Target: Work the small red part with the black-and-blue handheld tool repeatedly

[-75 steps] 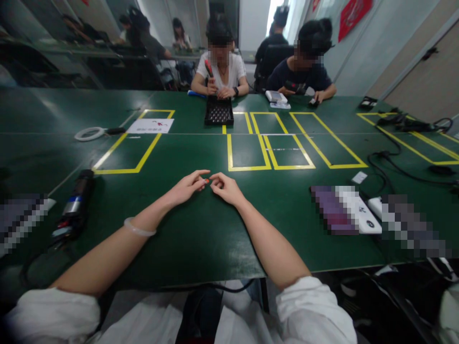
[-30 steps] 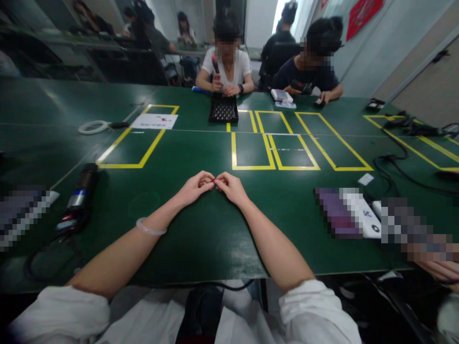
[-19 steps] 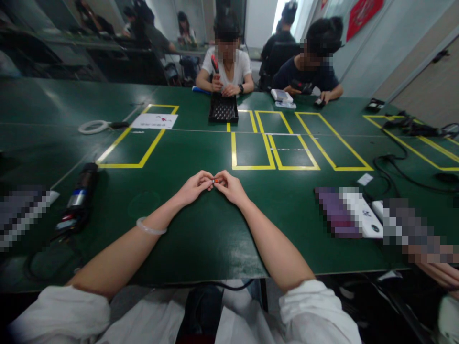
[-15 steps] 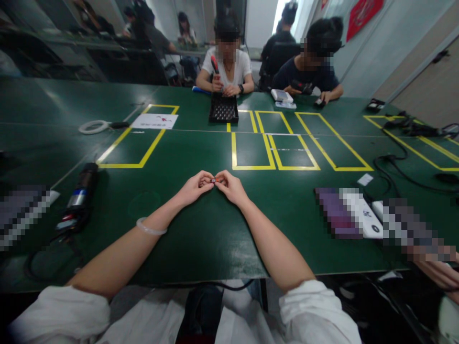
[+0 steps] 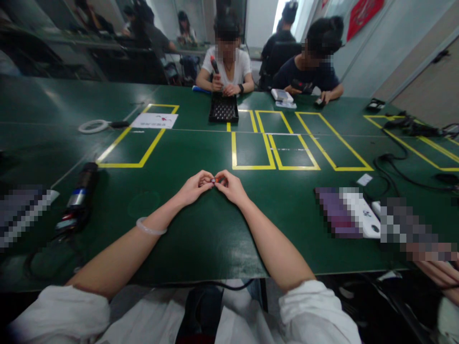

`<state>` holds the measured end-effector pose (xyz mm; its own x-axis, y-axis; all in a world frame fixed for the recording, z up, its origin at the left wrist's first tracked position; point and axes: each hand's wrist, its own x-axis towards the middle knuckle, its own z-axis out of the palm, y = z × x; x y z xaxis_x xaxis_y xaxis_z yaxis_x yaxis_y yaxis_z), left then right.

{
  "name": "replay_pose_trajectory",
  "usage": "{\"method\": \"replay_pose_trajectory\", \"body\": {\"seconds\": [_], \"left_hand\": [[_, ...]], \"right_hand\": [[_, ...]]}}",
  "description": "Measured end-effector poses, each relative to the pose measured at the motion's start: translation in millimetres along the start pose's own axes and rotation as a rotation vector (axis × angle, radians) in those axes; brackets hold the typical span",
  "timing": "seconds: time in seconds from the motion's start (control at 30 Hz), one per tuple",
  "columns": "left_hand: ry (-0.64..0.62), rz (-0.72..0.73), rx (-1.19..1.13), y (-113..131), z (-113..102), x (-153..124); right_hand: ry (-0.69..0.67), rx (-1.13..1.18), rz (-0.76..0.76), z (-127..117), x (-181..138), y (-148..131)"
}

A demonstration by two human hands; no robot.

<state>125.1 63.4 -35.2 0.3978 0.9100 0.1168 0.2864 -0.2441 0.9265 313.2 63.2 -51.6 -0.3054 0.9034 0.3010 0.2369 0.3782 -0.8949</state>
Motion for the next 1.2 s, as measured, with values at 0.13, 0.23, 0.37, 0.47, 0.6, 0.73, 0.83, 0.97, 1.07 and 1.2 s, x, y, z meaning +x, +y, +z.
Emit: {"method": "replay_pose_trajectory", "body": {"seconds": [0.13,0.23,0.37,0.47,0.6,0.73,0.83,0.97,1.07,1.2], "left_hand": [[-0.004,0.005,0.008,0.9,-0.2,-0.2],[-0.002,-0.002,-0.002,-0.5,-0.9,0.2],[-0.009,-0.032,-0.032,-2.5,-1.7,0.7],[-0.016,-0.030,-0.053,-2.8,-1.7,0.4],[-0.026,-0.020,-0.068,-0.9,-1.3,-0.9],[-0.041,-0.022,-0.074,1.5,-1.4,-1.7],[-0.045,-0.028,-0.060,2.6,-1.2,-1.5],[-0.041,-0.032,-0.058,2.4,-0.3,-1.2],[-0.025,-0.018,-0.051,1.2,-0.7,-1.3],[0.003,0.007,0.018,-0.9,-2.4,-1.0]], "right_hand": [[0.001,-0.006,0.009,0.4,0.0,0.8],[0.010,-0.009,0.006,0.7,-0.3,0.0],[0.032,0.003,0.019,0.8,0.0,-0.5],[0.047,0.045,0.041,0.6,0.5,0.9],[0.027,0.121,0.074,0.9,0.8,4.1],[0.024,0.153,0.099,1.7,0.9,6.3],[0.014,0.169,0.111,1.8,1.0,6.5],[0.008,0.164,0.115,1.3,1.2,5.3],[0.013,0.142,0.102,1.1,1.5,3.9],[0.022,0.111,0.087,1.4,2.0,2.7]]}}
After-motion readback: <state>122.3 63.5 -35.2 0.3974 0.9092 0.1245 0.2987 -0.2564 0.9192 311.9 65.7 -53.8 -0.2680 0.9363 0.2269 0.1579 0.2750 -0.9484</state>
